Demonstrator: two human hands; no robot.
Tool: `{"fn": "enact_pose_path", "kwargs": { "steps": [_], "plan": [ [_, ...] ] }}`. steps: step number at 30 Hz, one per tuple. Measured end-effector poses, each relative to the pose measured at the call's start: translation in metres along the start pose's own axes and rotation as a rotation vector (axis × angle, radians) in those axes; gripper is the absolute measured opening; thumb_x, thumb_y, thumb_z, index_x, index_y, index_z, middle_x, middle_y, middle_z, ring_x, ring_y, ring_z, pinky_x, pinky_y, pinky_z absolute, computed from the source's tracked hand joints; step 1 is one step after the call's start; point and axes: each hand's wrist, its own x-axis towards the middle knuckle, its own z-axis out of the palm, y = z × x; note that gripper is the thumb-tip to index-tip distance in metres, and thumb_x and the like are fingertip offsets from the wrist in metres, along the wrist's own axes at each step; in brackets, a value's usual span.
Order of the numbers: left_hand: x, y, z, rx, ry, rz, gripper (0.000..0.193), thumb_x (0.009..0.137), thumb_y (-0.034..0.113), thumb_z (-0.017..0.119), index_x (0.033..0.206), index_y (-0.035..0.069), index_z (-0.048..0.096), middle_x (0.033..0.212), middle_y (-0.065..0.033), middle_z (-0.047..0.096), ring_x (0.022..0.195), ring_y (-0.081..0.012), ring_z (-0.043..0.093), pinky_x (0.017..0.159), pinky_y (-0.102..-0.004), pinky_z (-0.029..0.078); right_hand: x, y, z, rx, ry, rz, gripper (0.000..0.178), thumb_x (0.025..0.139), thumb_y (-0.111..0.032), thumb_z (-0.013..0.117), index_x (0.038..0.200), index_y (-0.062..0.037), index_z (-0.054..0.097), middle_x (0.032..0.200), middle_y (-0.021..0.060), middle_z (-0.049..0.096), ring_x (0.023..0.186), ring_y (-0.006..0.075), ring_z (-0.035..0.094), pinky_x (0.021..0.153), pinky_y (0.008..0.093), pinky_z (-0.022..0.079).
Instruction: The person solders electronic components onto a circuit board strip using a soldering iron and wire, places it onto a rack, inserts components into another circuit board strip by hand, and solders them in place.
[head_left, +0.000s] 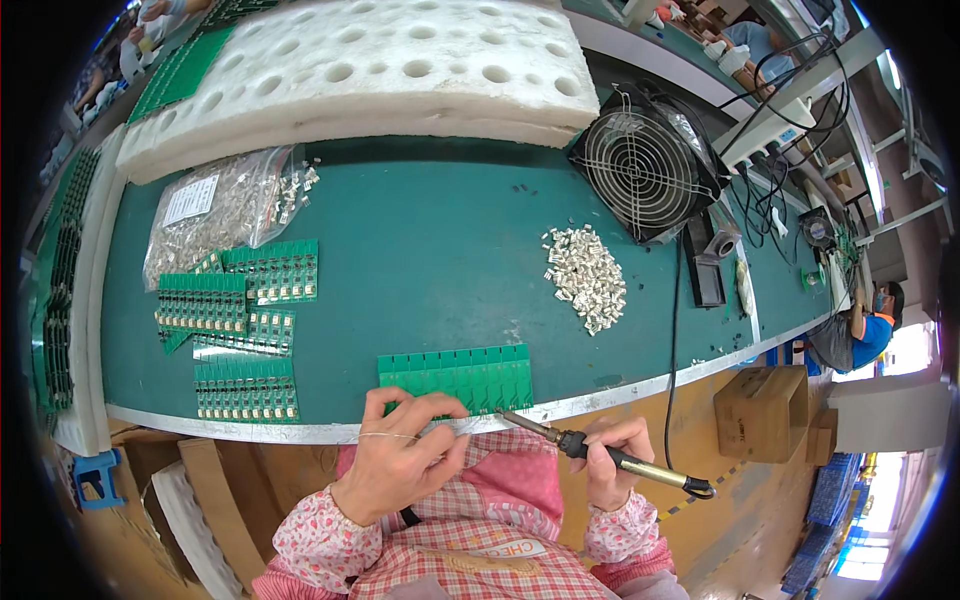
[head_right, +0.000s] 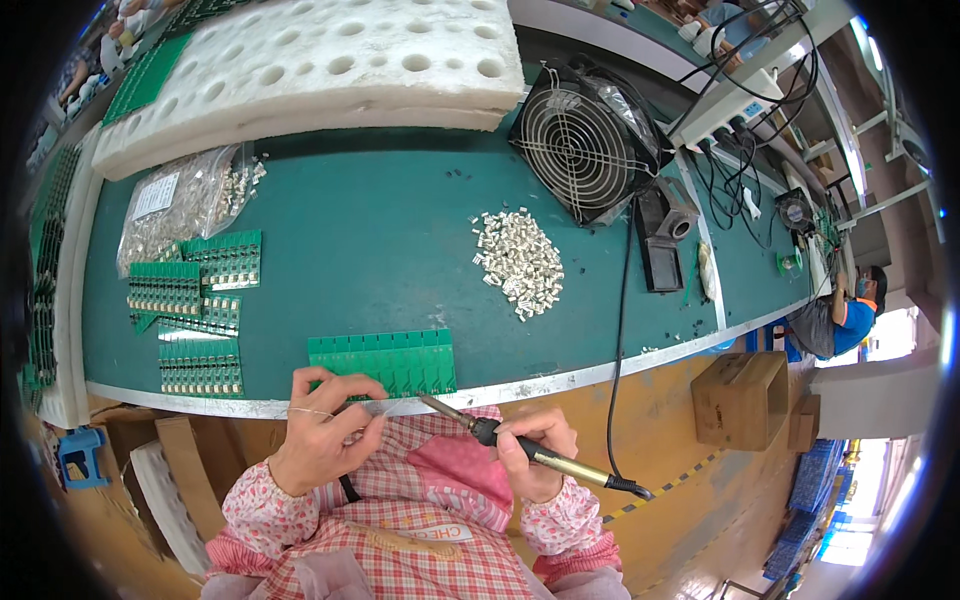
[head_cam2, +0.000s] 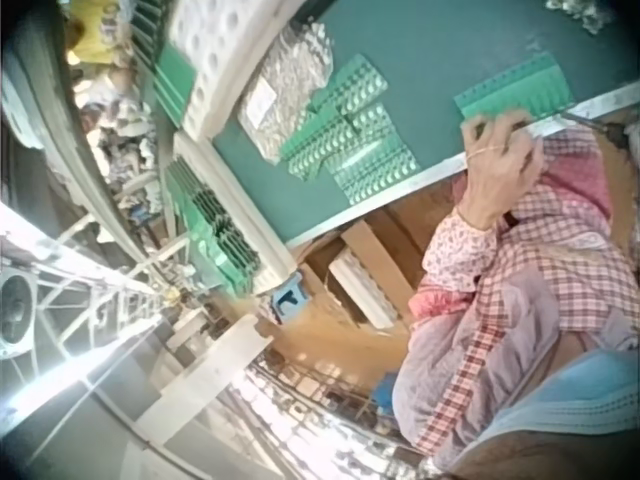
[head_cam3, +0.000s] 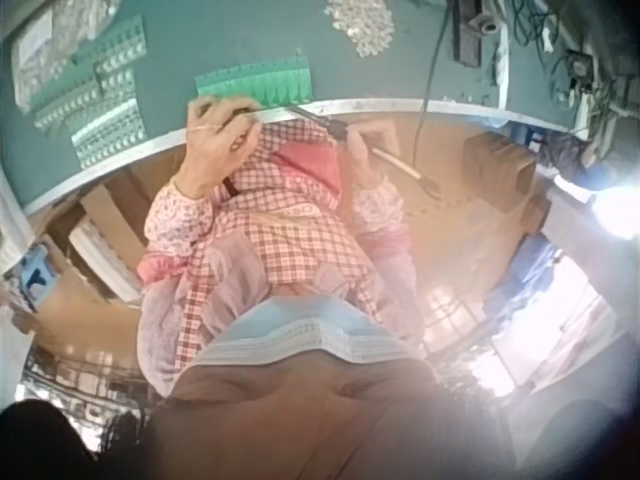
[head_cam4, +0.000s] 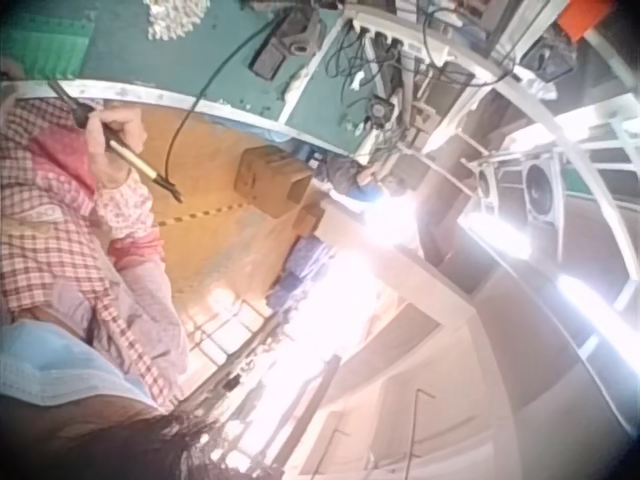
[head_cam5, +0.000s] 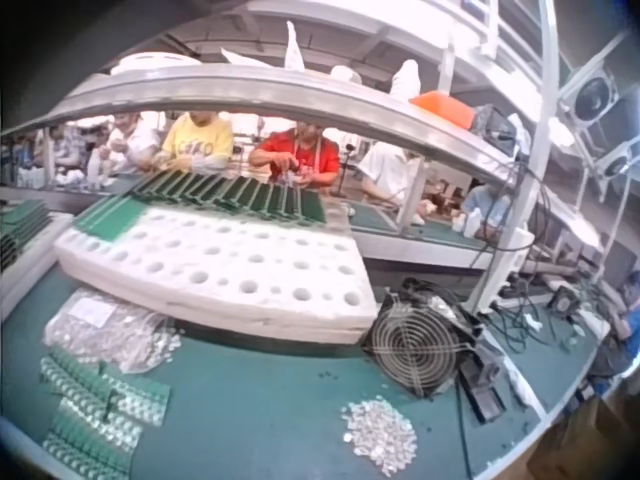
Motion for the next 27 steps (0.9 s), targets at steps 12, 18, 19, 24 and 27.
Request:
{"fn": "enact_pose_path", "kwargs": {
  "steps": [12,18,19,24,27],
  "plan": [
    [0.001,-0.001,0.001,0.011,-0.01,0.001,0.023,0.068,0.006,0.073,0.065,0.01,0.05,0.097,-0.0005,0.063,0.082,-0.0165,0.056,0.078,-0.0352,0.036,0.0,0.001,0.009,0.095,-0.001,0.092,0.014,0.087,-0.002,0.059,0.092,0.0,0.046,0.07,0.0122,0.061,0.053,0.0134,0.059,0.048,0.0251,0.049],
    [0.002,-0.001,0.004,0.018,0.007,0.011,0.024,0.067,0.006,0.073,0.065,0.01,0.05,0.096,-0.0009,0.063,0.082,-0.0172,0.057,0.077,-0.0353,0.037,0.001,0.001,0.008,0.082,-0.019,0.067,0.013,0.087,-0.002,0.058,0.091,0.0001,0.045,0.07,0.0127,0.061,0.053,0.0142,0.06,0.048,0.0254,0.05],
    [0.002,-0.001,0.003,0.019,0.009,0.011,0.024,0.067,0.006,0.073,0.065,0.01,0.05,0.096,-0.0009,0.063,0.082,-0.0172,0.057,0.077,-0.0353,0.037,0.002,0.001,0.008,0.069,-0.029,0.046,0.014,0.087,-0.002,0.058,0.09,0.0002,0.045,0.069,0.0125,0.061,0.053,0.0142,0.06,0.048,0.0253,0.05],
    [-0.002,-0.002,-0.007,0.046,0.029,0.016,0.023,0.066,0.006,0.073,0.062,0.009,0.05,0.094,-0.0016,0.063,0.084,-0.0173,0.06,0.077,-0.0365,0.036,0.001,0.001,0.008,0.041,-0.03,0.005,0.015,0.086,-0.002,0.06,0.09,0.0005,0.046,0.068,0.0116,0.061,0.052,0.0142,0.059,0.046,0.0248,0.049],
    [-0.005,-0.005,-0.012,0.033,0.003,0.007,0.021,0.069,0.008,0.073,0.066,0.009,0.052,0.094,-0.001,0.061,0.082,-0.0164,0.06,0.079,-0.0375,0.038,0.0,-0.003,0.009,0.0,-0.027,0.016,0.015,0.086,-0.002,0.059,0.09,0.0002,0.045,0.068,0.0119,0.06,0.05,0.0138,0.058,0.045,0.0245,0.048]
  ]
}}
